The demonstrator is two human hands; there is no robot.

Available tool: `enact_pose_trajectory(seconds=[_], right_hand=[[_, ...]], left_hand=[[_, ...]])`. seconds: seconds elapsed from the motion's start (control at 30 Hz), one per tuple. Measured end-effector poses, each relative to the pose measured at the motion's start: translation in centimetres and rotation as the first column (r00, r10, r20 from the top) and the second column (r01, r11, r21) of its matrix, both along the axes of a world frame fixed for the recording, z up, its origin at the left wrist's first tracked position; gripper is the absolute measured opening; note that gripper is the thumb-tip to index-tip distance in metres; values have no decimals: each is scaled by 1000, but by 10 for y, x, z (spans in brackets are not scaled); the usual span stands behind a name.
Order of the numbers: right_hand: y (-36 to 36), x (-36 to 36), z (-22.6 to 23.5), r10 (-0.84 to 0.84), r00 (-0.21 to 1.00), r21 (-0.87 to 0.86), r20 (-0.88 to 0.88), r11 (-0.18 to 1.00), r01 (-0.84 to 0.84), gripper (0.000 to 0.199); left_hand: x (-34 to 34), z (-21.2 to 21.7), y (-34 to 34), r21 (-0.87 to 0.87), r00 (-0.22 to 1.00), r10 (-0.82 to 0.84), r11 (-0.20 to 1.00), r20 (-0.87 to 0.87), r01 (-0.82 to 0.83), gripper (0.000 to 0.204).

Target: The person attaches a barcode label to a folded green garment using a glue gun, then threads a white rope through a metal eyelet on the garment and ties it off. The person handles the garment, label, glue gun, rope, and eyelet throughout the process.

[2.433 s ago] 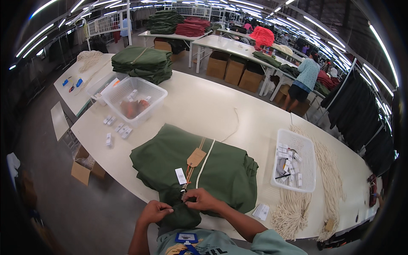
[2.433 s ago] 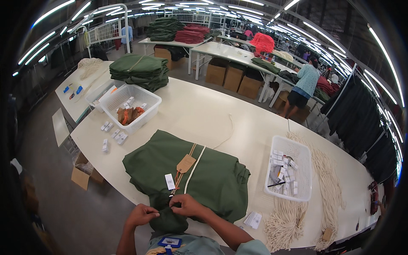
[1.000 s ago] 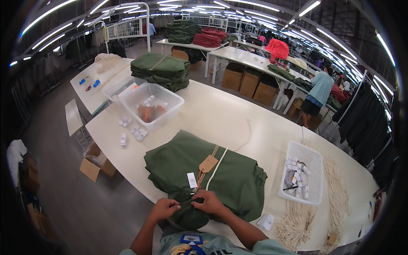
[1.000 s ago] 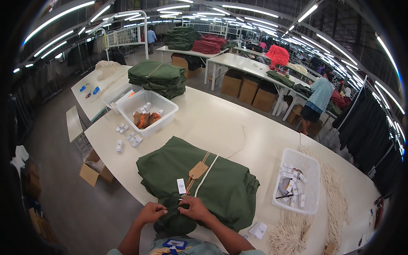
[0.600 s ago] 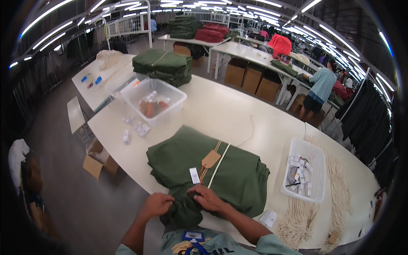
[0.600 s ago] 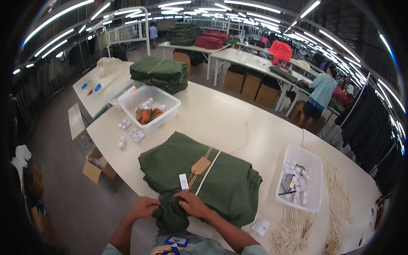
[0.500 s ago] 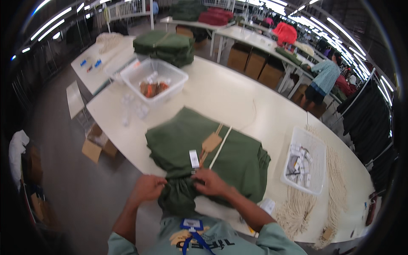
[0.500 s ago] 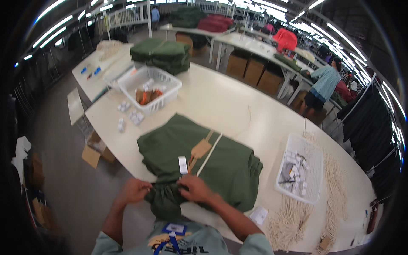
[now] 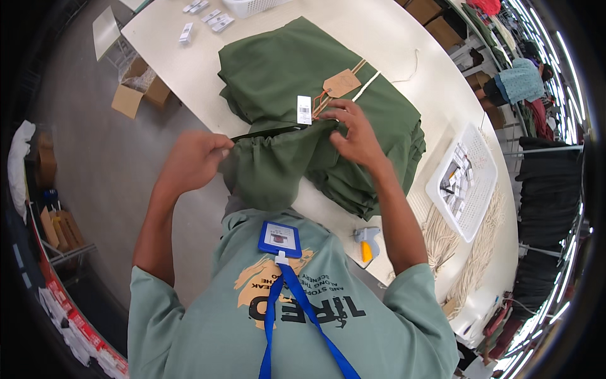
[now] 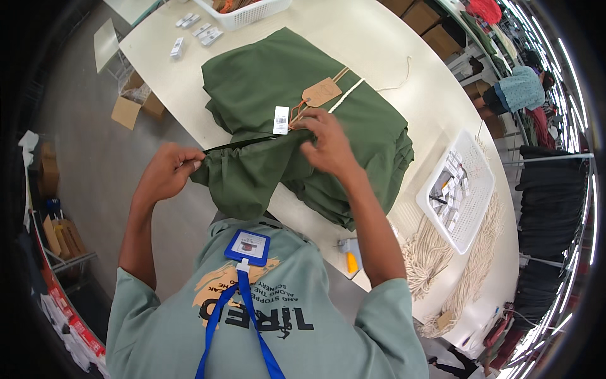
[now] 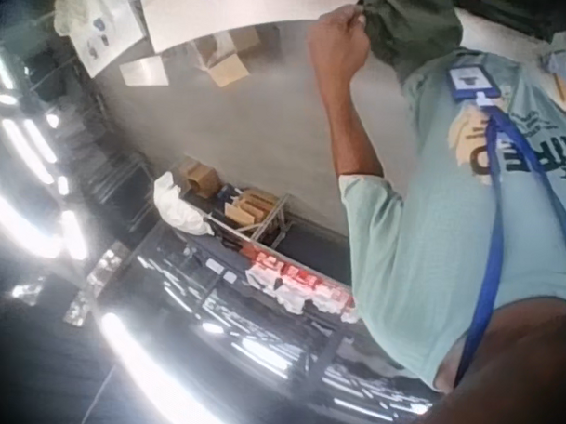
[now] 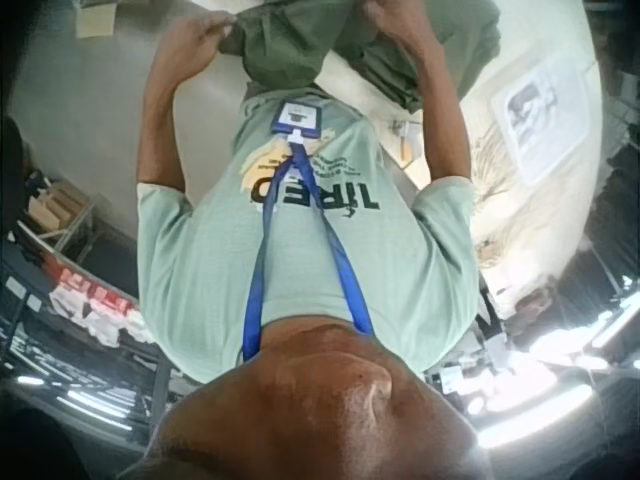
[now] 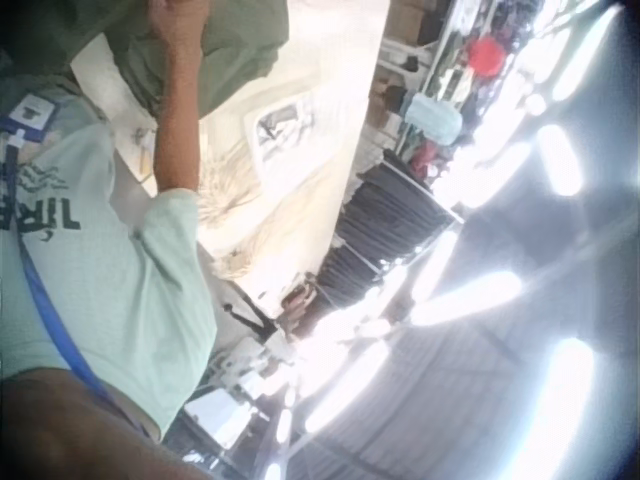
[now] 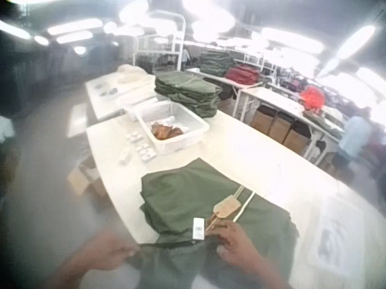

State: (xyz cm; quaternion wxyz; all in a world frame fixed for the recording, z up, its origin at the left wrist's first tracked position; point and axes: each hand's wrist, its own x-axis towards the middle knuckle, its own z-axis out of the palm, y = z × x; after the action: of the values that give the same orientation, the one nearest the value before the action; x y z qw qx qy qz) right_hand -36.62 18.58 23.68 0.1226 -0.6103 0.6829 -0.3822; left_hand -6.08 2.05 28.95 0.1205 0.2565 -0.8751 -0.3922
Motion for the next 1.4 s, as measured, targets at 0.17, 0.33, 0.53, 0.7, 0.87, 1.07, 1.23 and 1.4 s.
enact_pose_trajectory(seconds=[0.17,0.33,0.53,0.7,0.87,1.07,1.23,1.4], right_hand=[[-7,53,23,295,955,123,18,948,-295,18],[1,19,21,225,973,102,-48,970,-220,16],[12,4,6,65,998,207,16,976,-67,16],[9,39,23,234,972,49,-6,971,-234,14],[-3,74,15,179,982,-90,-53,979,-183,24],[-9,50,-11,13,1000,-192,6,981,-12,26],[-27,23,-21,-292,953,-260,85,917,304,36],[-10,66,18,-100,983,-414,152,897,155,27]], left_hand=[[-12,-1,6,-25,998,-64,998,-25,64,13],[-7,3,6,-17,998,-9,1000,70,10,13],[-5,-6,6,29,995,19,999,94,-22,14],[-28,-2,18,-52,974,-130,991,-185,122,15],[-58,13,27,137,943,-302,949,141,284,17],[-8,46,12,35,880,-429,895,-206,444,12],[10,71,-9,204,870,-471,846,-147,493,14],[-27,73,9,125,855,-499,848,-139,515,16]])
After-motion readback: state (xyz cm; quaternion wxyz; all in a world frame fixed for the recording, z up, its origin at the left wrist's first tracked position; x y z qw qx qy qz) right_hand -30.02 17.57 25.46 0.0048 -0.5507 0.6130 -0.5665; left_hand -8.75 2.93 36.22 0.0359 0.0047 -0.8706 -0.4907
